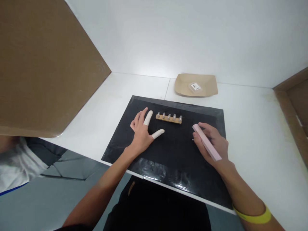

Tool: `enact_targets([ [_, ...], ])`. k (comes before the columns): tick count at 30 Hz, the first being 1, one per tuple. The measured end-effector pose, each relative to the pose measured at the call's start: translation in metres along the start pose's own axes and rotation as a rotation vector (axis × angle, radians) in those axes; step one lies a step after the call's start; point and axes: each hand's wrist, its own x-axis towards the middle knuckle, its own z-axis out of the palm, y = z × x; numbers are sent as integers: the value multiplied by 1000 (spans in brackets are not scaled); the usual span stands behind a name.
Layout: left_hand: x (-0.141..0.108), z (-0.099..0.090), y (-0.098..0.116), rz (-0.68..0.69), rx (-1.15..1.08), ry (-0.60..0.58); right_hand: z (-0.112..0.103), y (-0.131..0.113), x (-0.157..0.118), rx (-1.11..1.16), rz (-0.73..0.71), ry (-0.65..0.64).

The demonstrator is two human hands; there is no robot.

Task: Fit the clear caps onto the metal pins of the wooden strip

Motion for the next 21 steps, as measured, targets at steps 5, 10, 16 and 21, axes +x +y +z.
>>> enact_targets([
  [5,13,4,-37,-6,-247,-22,-4,-3,11,644,455,-78],
  [10,52,15,-51,-53,-396,-10,-18,10,33,832,456,-120],
  [16,78,28,-48,-11,-499,60,-47,-11,57,877,390,-81],
  [21,80,29,-46,-24,-522,141,-81,-57,86,880,279,53],
])
